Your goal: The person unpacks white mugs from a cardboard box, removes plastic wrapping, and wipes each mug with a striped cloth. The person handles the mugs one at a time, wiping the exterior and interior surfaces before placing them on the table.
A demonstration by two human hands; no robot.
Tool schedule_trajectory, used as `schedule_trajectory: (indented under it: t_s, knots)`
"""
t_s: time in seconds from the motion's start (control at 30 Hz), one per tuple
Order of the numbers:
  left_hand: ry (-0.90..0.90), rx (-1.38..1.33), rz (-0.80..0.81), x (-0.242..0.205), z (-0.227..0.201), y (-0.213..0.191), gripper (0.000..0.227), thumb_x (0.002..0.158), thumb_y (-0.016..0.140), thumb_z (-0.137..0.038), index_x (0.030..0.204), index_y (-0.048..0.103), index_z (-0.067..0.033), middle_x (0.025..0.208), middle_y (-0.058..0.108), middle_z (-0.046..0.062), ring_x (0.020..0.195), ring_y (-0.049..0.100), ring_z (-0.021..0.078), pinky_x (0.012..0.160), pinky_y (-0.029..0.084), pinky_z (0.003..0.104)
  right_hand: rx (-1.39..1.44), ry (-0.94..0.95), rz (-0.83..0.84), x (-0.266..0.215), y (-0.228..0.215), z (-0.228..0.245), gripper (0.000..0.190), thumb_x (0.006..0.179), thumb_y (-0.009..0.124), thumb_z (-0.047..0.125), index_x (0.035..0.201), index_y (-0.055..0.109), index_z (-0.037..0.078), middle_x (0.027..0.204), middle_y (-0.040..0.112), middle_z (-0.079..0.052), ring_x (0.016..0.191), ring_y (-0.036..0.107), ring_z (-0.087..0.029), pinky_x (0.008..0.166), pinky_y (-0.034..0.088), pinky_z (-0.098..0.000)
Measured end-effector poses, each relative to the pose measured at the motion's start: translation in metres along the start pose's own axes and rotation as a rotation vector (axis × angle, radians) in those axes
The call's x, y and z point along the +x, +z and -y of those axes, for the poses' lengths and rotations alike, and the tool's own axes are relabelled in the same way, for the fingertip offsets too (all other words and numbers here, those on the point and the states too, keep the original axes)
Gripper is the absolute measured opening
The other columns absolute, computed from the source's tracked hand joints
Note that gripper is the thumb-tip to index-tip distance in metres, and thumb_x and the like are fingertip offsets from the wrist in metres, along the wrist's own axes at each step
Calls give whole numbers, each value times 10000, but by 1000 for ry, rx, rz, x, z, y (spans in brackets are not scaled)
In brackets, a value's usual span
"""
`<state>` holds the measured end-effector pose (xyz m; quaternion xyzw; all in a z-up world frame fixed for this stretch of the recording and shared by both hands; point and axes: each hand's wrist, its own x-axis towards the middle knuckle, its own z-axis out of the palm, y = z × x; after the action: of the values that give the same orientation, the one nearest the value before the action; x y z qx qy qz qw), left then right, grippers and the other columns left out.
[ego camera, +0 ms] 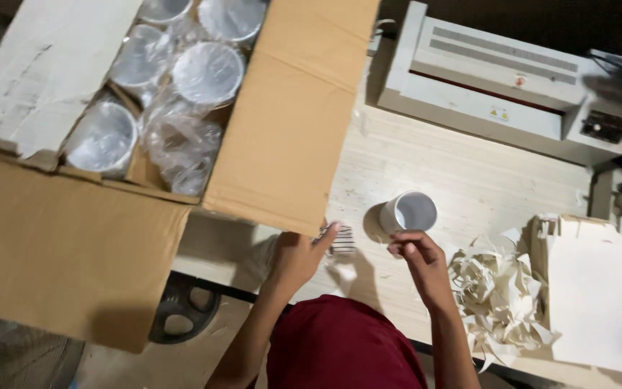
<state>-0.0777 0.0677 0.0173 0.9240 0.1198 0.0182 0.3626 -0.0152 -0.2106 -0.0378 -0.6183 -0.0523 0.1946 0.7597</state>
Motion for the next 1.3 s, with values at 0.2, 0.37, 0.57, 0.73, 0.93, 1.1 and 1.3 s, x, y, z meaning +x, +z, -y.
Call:
schedule_trajectory:
  t_s: [0.2, 0.37, 0.57, 0.73, 0.93, 1.1, 1.3]
  knots:
    - [-90, -1054, 270, 22, -74, -1, 357, 1016, 575, -351, 980, 672, -9, 760, 677, 26, 630, 656, 127, 561, 523, 287, -8, -200, 135, -9, 26, 21, 533, 937, 762, 411, 1258, 580, 27, 1206, 668, -62, 1131, 620, -178, 979, 492, -347]
    - [152, -1230, 422, 36, -87, 29, 224, 1063, 596, -199, 1153, 640, 2, 1014, 668, 34, 967, 626, 71, 882, 509, 245, 6, 49, 185, -32, -9, -20, 799, 761, 832, 495, 1363, 542, 57, 1255, 663, -56, 1150, 612, -191, 991, 486, -371]
    - [28, -747, 203, 69, -87, 64, 225, 999, 590, -136, 1198, 602, -31, 1030, 692, 77, 863, 644, 131, 739, 516, 305, 330, 313, -408, -35, -18, -20, 658, 980, 550, 486, 1403, 467, -10, 1340, 603, -219, 1222, 608, -332, 1067, 467, -518]
    - [54, -629, 136, 67, -42, 124, 322, 967, 639, -165, 1239, 553, -15, 1179, 564, 129, 836, 663, 189, 722, 557, 331, 318, 182, -714, -31, -35, 39, 684, 1050, 298, 543, 1451, 451, 9, 1423, 567, -186, 1313, 545, -316, 1120, 440, -491]
    - [21, -278, 674, 45, -31, 165, 255, 1045, 537, -197, 1249, 675, -130, 1146, 693, 65, 1019, 654, 169, 872, 505, 384, 272, -153, -658, -48, -55, 77, 601, 1098, 337, 478, 1498, 439, 41, 1364, 534, -169, 1232, 536, -283, 1029, 509, -427]
    - [-8, -788, 784, 40, -33, 246, 422, 908, 710, -153, 1289, 583, -22, 1146, 638, 224, 1083, 630, 336, 973, 554, 467, 263, -317, -763, -57, -81, 45, 516, 1194, 339, 435, 1411, 539, 11, 1252, 612, -128, 1120, 582, -228, 957, 501, -361]
    - [88, -1086, 614, 37, -30, 234, 415, 1043, 524, -385, 1266, 648, -57, 1226, 673, 33, 1221, 595, 133, 1074, 439, 356, 296, -561, -944, -65, -87, 92, 536, 1110, 382, 444, 1378, 536, 6, 1288, 649, -130, 1214, 654, -238, 1103, 594, -394]
